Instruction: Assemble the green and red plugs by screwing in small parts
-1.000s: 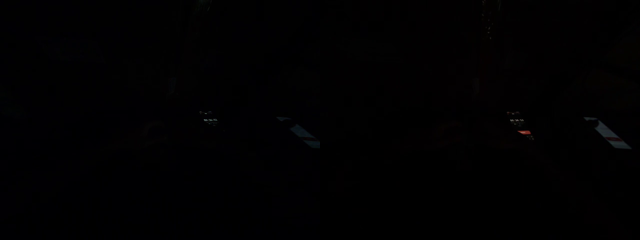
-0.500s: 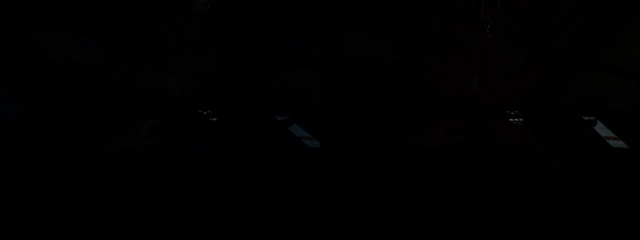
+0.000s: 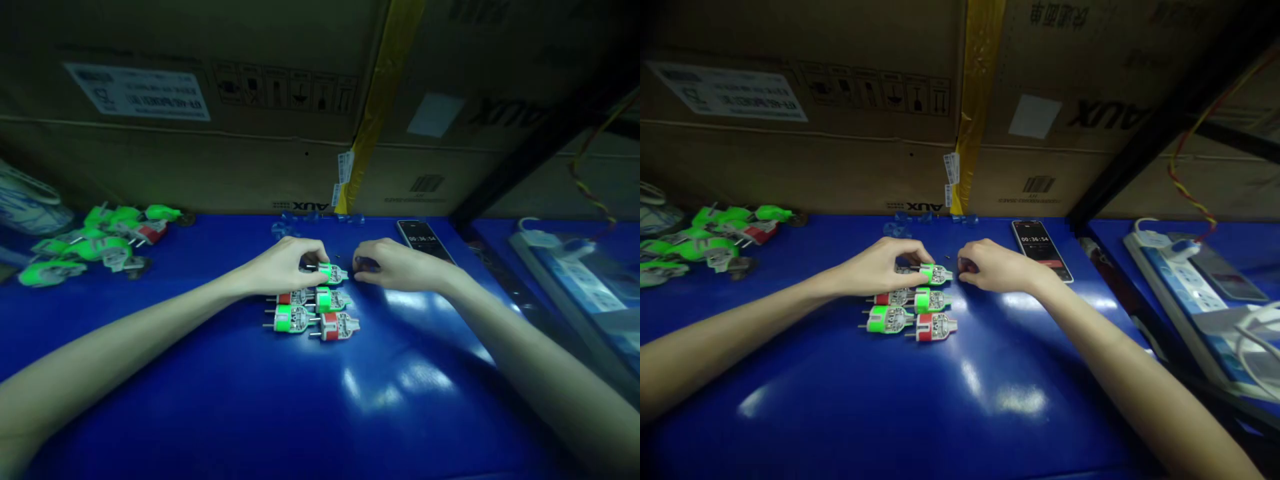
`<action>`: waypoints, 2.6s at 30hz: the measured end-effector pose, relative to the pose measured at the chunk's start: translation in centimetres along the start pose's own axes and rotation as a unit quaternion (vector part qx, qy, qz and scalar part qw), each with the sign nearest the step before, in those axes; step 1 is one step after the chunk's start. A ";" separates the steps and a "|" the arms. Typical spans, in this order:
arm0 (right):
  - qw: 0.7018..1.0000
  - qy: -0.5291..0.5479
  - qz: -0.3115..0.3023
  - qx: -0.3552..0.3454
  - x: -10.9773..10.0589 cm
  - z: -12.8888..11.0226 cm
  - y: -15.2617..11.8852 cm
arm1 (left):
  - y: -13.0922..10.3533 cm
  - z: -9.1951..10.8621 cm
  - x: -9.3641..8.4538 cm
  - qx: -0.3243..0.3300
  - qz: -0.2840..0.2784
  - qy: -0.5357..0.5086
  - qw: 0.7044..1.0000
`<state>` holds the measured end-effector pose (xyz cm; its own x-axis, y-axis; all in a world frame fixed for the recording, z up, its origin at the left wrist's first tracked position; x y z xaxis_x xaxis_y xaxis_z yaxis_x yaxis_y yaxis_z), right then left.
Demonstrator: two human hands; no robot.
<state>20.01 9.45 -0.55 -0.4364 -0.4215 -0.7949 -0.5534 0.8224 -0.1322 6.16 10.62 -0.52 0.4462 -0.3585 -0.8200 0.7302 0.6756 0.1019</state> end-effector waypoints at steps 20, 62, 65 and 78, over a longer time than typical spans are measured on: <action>0.943 0.268 0.179 -0.084 -4.3 -3.1 -1.2 | 0.1 0.0 0.4 0.011 -0.029 0.063 0.998; 0.973 -0.014 0.200 -0.118 -3.7 -5.1 -2.4 | 0.2 -0.1 0.7 0.033 -0.012 0.074 0.997; 0.971 -0.032 0.184 -0.151 -3.3 -6.0 -2.5 | 0.2 0.0 0.6 0.031 -0.012 0.074 0.997; 0.985 -0.101 0.089 -0.112 -2.7 -7.8 -1.0 | 0.1 0.1 0.7 0.038 -0.020 0.053 0.998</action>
<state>16.16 6.80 6.34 -0.4030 -0.1756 -0.8982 -0.6333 0.7620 0.1351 6.60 10.41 -1.00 0.3610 -0.3109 -0.8792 0.7849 0.6104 0.1065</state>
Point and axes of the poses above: each hand's wrist, its own y-axis towards the middle knuckle, its own x-axis out of the palm, z = x × y, the point moved 8 cm from there along y, towards the middle knuckle, and after that the axes turned 12 degrees about y, right-handed, at the moved point
